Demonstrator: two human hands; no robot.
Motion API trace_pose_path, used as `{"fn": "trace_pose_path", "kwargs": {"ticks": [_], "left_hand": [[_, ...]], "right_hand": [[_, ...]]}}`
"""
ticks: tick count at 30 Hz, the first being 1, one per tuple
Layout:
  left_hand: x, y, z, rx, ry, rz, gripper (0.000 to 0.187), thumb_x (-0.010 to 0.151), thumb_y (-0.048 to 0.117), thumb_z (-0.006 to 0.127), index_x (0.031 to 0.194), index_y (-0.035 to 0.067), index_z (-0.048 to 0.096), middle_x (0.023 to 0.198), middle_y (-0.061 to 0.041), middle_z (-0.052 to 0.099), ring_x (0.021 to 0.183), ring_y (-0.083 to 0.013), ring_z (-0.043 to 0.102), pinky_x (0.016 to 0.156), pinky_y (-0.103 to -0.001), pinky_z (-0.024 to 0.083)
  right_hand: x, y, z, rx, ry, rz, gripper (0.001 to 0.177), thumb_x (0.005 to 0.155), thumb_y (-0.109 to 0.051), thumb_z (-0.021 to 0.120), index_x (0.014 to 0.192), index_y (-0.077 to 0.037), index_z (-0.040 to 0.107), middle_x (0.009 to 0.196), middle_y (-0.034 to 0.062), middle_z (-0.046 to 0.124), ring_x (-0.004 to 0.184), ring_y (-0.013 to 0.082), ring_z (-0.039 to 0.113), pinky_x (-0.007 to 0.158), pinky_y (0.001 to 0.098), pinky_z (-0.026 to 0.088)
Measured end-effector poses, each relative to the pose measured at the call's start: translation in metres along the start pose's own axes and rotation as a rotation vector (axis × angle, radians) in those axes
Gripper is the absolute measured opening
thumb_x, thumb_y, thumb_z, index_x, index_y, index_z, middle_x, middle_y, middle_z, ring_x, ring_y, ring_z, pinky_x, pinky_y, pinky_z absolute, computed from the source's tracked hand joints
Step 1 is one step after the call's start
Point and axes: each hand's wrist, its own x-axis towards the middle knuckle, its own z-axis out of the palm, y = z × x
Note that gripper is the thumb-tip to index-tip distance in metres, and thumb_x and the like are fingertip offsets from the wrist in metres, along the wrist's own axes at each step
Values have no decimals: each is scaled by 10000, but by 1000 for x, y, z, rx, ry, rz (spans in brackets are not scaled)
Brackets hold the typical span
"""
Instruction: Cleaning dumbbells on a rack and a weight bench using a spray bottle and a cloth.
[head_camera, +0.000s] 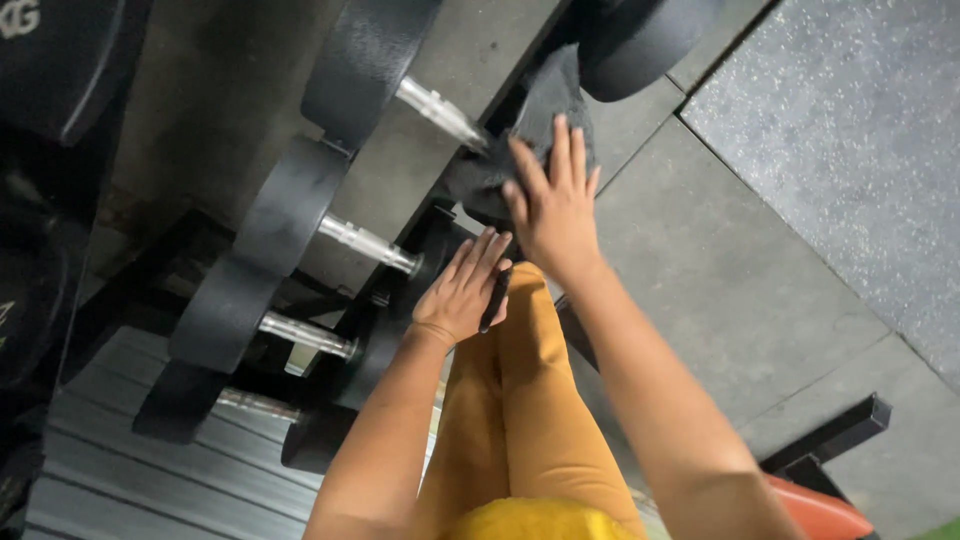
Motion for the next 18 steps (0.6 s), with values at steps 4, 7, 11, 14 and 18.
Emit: {"fn": "trace_pose_path", "kwargs": {"ticks": [4,7,11,14,18], "left_hand": [[-3,3,-2,-9,3,-22,568,978,359,513,1411,-9,516,1672,-152,284,1544,-317,307,1251,-448,311],[0,-1,5,-26,-3,-35,556,980,326,504,1415,-21,514,1666,-136,288,1537,-301,317,1243,-444,328],[-2,0,1,45,-34,-36,479,1037,253,475,1431,-18,509,1696,-107,285,1564,-268,313,1258,-411,332],[-3,2,4,59,-2,-26,493,1029,250,469,1445,-12,506,1683,-97,287,1549,-265,306,1239,-411,331],[-2,1,0,5,-48,-34,511,1012,288,476,1419,-20,504,1679,-111,291,1552,-269,298,1235,-422,322]], "right_hand": [[63,47,24,-50,-36,-5,349,1023,-323,627,1335,-178,681,1568,228,401,1438,431,394,1146,609,330],[116,78,31,57,-218,4,312,1023,-309,576,1264,-189,733,1443,217,530,1314,415,528,1131,507,425],[127,75,38,179,-477,250,307,972,-306,536,1174,-215,750,1308,196,652,1189,385,624,1037,476,496],[86,58,40,24,-235,207,297,967,-291,570,1203,-218,737,1390,200,568,1253,430,552,1031,534,484],[-2,-11,24,-308,115,-75,498,977,-212,649,1443,-80,532,1581,224,362,1422,605,304,1085,699,394]]}}
